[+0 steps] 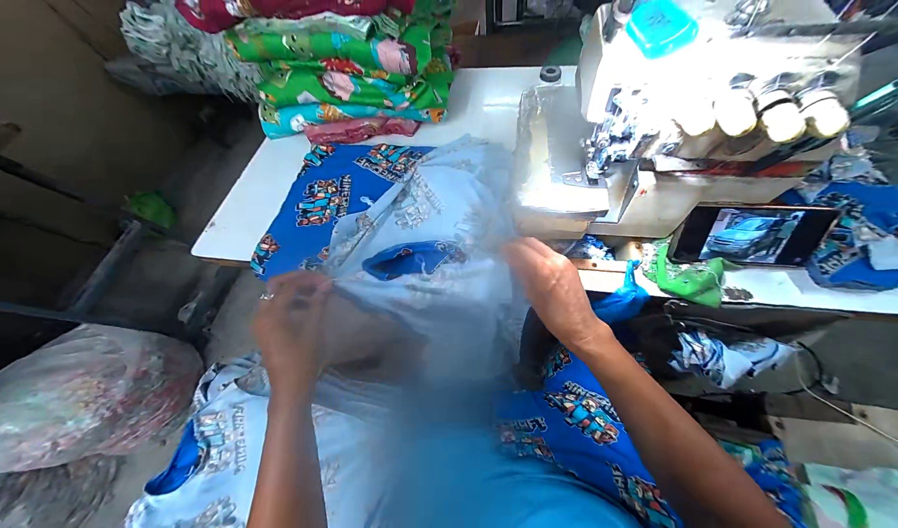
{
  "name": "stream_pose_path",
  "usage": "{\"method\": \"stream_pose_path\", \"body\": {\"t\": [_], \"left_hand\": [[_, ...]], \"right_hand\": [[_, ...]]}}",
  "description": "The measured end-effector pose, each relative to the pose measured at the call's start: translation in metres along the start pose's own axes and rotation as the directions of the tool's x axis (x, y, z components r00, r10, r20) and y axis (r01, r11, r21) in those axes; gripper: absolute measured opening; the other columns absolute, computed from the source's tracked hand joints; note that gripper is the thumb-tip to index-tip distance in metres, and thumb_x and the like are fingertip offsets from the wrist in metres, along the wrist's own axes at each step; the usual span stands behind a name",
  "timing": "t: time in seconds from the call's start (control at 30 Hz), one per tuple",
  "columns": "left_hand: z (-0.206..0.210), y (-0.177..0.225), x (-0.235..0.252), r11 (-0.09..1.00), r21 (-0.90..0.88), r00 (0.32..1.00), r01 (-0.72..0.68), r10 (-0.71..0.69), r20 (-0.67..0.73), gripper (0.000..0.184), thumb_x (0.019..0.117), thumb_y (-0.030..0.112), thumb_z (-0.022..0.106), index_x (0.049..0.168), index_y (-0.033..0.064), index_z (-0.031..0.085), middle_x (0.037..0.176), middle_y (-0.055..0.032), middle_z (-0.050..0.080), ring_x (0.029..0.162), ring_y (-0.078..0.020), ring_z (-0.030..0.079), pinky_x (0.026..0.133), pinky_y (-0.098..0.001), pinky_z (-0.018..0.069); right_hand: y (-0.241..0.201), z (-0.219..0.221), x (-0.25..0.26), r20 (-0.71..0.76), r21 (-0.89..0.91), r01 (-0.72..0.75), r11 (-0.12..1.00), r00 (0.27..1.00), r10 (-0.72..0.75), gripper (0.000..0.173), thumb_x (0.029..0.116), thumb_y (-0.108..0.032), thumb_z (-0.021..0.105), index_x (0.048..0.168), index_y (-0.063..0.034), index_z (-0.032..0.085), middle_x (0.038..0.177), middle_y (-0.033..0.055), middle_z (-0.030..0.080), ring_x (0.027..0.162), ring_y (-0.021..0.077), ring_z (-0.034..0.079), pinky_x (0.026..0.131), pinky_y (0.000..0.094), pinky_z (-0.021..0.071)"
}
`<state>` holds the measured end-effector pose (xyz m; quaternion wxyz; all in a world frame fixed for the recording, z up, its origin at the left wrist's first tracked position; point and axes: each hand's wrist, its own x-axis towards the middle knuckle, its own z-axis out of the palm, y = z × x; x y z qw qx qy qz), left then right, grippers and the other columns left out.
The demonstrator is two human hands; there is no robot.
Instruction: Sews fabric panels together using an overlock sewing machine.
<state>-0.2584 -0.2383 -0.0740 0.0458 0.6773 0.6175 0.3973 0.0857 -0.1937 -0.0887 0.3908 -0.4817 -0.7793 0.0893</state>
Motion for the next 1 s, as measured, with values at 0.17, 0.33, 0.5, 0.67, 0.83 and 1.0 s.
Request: {"method": "stream_pose_path", "body": {"t": [0.17, 0.33, 0.5, 0.67, 0.83, 1.0], "left_hand": [[-0.002, -0.008, -0.019, 0.998, 0.015, 0.997, 0.06, -0.06, 0.057, 0.023, 0.1009, 0.016, 0.062, 0.11, -0.0033, 0.07, 0.122, -0.0197, 0.066, 0.096, -0.0249, 0.067, 0.08, -0.042, 0.0559], [0.01, -0.001, -0.014, 0.986, -0.111, 0.99, 0.126, -0.117, 0.082, 0.021, 0.102, 0.015, 0.06, 0.114, 0.0001, 0.069, 0.121, -0.0115, 0.068, 0.072, -0.0087, 0.066, 0.062, -0.0268, 0.0573], [0.02, -0.007, -0.017, 0.977, -0.159, 0.985, 0.142, -0.124, 0.117, 0.03, 0.103, 0.021, 0.059, 0.118, -0.0034, 0.068, 0.101, -0.0109, 0.075, 0.086, -0.0101, 0.074, 0.081, -0.0279, 0.0616], [0.019, -0.004, -0.016, 0.994, -0.052, 0.989, 0.096, -0.089, 0.119, 0.027, 0.103, 0.015, 0.059, 0.115, -0.0063, 0.071, 0.107, -0.0209, 0.072, 0.084, -0.0171, 0.073, 0.079, -0.0318, 0.0605], [-0.003, 0.046, -0.004, 0.958, -0.256, 0.989, 0.126, -0.102, 0.105, 0.025, 0.1026, 0.015, 0.058, 0.116, -0.0059, 0.064, 0.117, -0.0118, 0.063, 0.069, -0.0031, 0.067, 0.055, -0.0194, 0.0568], [-0.031, 0.119, 0.004, 0.753, -0.633, 0.921, 0.178, 0.1, 0.378, 0.013, 0.1054, 0.023, 0.058, 0.115, 0.0255, 0.066, 0.101, 0.0151, 0.073, 0.057, -0.0005, 0.067, 0.043, -0.0178, 0.0557]], "right_hand": [[-0.005, 0.002, 0.004, -0.007, 0.017, 0.034, 0.999, 0.999, -0.034, 0.014, 0.1001, -0.004, 0.06, 0.105, -0.0011, 0.073, 0.103, 0.0157, 0.068, 0.074, 0.0289, 0.069, 0.059, 0.0442, 0.0569], [-0.019, 0.001, 0.016, 0.072, 0.011, 0.014, 1.0, 0.997, -0.015, 0.006, 0.0965, -0.008, 0.068, 0.099, -0.0054, 0.073, 0.098, 0.0138, 0.066, 0.069, 0.0287, 0.067, 0.056, 0.0461, 0.0547], [-0.025, 0.011, 0.014, 0.215, -0.082, -0.126, 0.989, 0.966, 0.141, 0.008, 0.091, -0.008, 0.074, 0.099, -0.007, 0.074, 0.103, 0.0151, 0.068, 0.072, 0.0328, 0.068, 0.059, 0.0523, 0.0559], [-0.022, -0.001, 0.009, 0.223, 0.179, -0.185, 0.966, 0.964, 0.143, 0.011, 0.1002, -0.007, 0.061, 0.103, -0.0003, 0.069, 0.097, 0.0161, 0.067, 0.071, 0.0275, 0.068, 0.066, 0.0451, 0.0587], [-0.035, -0.066, 0.018, -0.068, -0.051, 0.023, 0.998, 0.997, -0.027, 0.007, 0.0978, -0.008, 0.065, 0.099, -0.0038, 0.07, 0.092, 0.0112, 0.066, 0.075, 0.0227, 0.067, 0.064, 0.0366, 0.0581], [-0.073, -0.148, 0.034, -0.468, -0.277, 0.072, 0.958, 0.861, -0.2, 0.011, 0.0947, -0.011, 0.071, 0.101, -0.0043, 0.077, 0.087, 0.01, 0.067, 0.074, 0.0202, 0.064, 0.061, 0.0322, 0.0504]]}}
